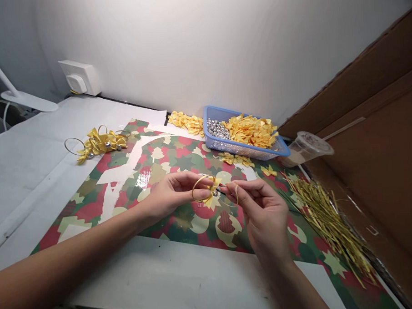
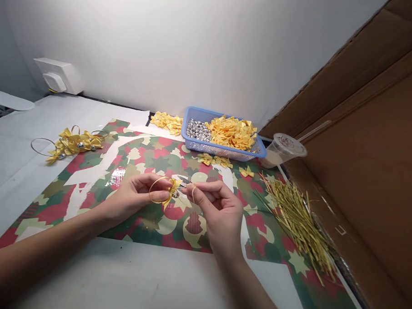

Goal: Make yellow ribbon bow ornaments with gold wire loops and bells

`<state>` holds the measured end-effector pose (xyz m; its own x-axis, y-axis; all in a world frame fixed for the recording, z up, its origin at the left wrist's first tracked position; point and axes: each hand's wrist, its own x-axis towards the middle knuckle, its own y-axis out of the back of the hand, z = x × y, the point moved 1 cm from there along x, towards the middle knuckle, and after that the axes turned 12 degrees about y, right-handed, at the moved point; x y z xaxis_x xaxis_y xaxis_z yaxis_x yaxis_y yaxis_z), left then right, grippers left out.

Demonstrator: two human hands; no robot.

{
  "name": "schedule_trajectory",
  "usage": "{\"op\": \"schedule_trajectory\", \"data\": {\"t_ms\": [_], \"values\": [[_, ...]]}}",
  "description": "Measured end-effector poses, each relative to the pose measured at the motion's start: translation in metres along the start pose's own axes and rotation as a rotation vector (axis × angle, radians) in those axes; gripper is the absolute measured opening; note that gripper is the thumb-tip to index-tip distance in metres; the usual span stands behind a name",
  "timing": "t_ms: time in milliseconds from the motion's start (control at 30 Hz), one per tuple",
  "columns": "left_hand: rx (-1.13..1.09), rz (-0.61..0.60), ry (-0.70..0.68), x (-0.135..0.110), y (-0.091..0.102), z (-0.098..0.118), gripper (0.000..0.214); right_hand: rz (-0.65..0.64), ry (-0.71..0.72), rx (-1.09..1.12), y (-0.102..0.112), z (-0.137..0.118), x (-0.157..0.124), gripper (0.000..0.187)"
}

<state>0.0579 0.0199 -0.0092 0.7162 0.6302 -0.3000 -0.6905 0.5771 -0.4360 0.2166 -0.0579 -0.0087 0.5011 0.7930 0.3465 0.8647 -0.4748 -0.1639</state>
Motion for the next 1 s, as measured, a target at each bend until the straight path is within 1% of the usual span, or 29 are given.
{"op": "schedule_trajectory", "data": {"t_ms": [100,200,267,367,467,567,733,833,900,1000], "values": [[-0.01,-0.001,0.011,0.0,0.0,0.001,0.015,-0.046,0.002,-0.003,0.001,-0.001,0.002,0.013],[-0.014,-0.02,0.01,0.0,0.0,0.001,0.013,-0.122,0.043,-0.066,0.003,-0.005,0.005,0.01],[-0.017,-0.029,0.004,-0.001,0.0,0.001,0.012,-0.182,0.105,-0.132,0.004,-0.008,0.008,0.009],[-0.015,-0.05,-0.002,-0.001,0.0,0.001,0.013,-0.321,0.226,-0.221,0.006,-0.011,0.011,0.006],[-0.012,-0.066,0.0,-0.001,-0.001,0.001,0.012,-0.43,0.349,-0.32,0.008,-0.012,0.013,0.014],[-0.004,-0.068,0.008,-0.002,-0.001,0.002,0.012,-0.446,0.431,-0.39,0.008,-0.014,0.012,0.017],[-0.008,-0.062,-0.004,-0.002,-0.001,0.002,0.01,-0.433,0.489,-0.441,0.008,-0.016,0.011,0.017],[0.022,-0.035,-0.037,-0.002,-0.002,0.003,0.018,-0.392,0.49,-0.43,0.01,-0.015,0.011,0.018],[0.049,-0.009,-0.033,-0.002,-0.003,0.004,0.025,-0.375,0.477,-0.402,0.011,-0.014,0.011,0.017],[0.085,0.023,-0.01,-0.003,-0.004,0.003,0.029,-0.379,0.412,-0.35,0.009,-0.013,0.009,0.012]]}}
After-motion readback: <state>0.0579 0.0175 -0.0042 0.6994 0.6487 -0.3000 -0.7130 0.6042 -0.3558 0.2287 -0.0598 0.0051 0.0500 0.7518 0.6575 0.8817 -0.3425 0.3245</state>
